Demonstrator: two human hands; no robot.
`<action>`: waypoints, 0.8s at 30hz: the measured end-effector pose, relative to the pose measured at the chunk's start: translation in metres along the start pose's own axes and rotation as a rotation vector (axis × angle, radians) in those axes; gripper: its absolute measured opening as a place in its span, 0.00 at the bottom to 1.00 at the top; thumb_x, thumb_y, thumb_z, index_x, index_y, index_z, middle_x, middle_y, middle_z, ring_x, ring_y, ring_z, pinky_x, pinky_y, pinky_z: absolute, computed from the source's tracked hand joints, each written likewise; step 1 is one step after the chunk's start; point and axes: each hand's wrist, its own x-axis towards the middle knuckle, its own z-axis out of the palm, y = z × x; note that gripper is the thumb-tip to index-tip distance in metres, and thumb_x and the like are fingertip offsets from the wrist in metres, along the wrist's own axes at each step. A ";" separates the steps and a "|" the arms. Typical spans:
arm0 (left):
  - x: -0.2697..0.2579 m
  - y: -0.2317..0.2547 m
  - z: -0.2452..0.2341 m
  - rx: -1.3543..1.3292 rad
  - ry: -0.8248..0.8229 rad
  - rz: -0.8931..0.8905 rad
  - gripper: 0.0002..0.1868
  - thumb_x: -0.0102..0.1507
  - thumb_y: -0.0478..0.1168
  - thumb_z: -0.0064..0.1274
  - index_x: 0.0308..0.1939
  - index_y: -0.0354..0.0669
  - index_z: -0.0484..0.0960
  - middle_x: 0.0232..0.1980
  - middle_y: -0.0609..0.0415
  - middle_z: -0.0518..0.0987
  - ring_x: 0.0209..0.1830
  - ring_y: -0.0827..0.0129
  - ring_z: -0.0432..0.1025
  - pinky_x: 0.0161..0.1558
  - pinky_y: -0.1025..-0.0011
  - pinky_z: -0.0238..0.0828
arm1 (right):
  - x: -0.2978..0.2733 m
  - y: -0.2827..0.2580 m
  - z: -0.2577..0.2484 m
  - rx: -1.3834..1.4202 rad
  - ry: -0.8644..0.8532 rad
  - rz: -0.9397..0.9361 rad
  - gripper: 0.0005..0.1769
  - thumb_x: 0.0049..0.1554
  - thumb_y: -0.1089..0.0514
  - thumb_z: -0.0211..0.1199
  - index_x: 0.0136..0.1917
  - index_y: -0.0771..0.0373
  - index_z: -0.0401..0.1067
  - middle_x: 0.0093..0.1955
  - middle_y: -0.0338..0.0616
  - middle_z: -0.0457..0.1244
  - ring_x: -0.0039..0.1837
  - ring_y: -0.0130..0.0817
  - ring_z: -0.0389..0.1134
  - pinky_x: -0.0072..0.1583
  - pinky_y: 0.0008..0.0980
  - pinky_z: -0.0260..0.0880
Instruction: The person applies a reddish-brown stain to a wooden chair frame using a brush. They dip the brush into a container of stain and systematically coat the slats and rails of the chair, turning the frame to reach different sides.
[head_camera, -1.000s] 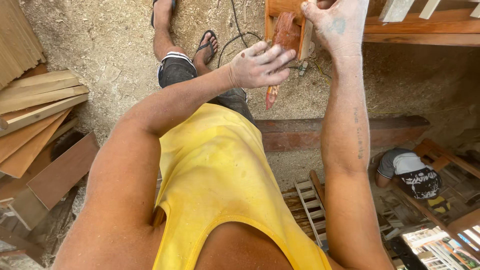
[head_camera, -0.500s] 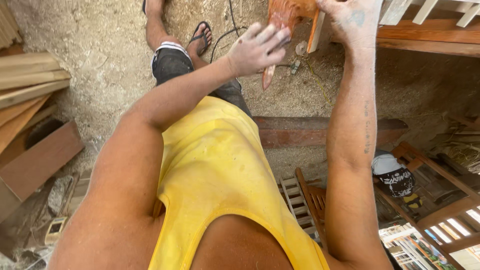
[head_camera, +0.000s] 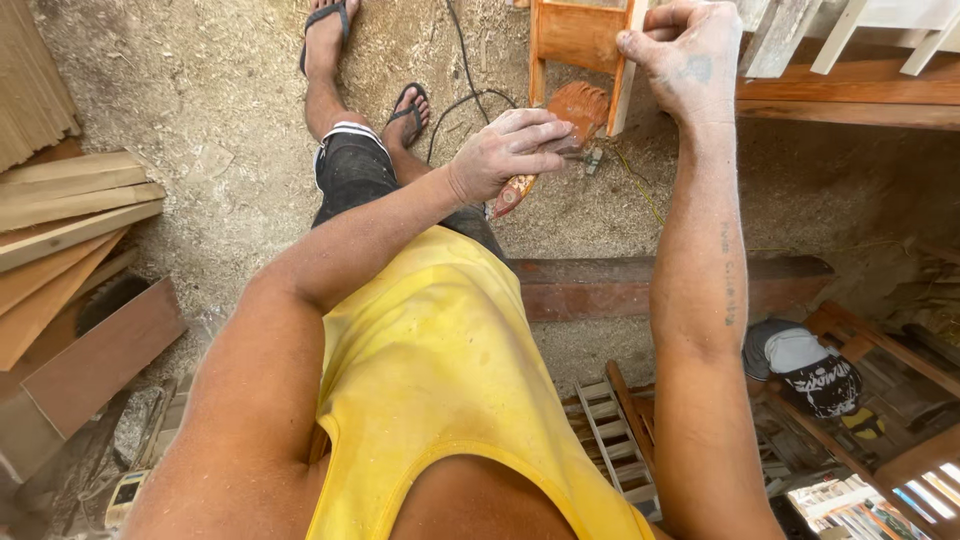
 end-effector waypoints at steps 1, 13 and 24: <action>-0.006 0.010 -0.002 -0.049 -0.054 0.056 0.17 0.64 0.46 0.50 0.54 0.48 0.83 0.68 0.48 0.75 0.66 0.52 0.69 0.65 0.56 0.71 | -0.010 0.003 0.003 0.005 0.007 0.010 0.17 0.57 0.51 0.78 0.54 0.62 0.81 0.46 0.44 0.73 0.48 0.32 0.75 0.54 0.34 0.78; 0.015 0.022 -0.023 -0.167 -0.119 -0.292 0.15 0.61 0.31 0.62 0.51 0.48 0.83 0.56 0.56 0.84 0.56 0.60 0.76 0.58 0.64 0.75 | -0.017 0.008 0.018 0.063 0.059 -0.068 0.20 0.57 0.49 0.79 0.54 0.65 0.79 0.45 0.47 0.72 0.49 0.34 0.75 0.51 0.36 0.77; 0.051 -0.006 -0.039 0.272 -0.280 -0.164 0.21 0.55 0.42 0.57 0.52 0.46 0.80 0.53 0.49 0.79 0.53 0.54 0.72 0.54 0.58 0.71 | -0.002 -0.027 0.017 0.133 0.021 0.123 0.15 0.49 0.56 0.75 0.50 0.61 0.80 0.43 0.43 0.73 0.42 0.27 0.76 0.48 0.29 0.78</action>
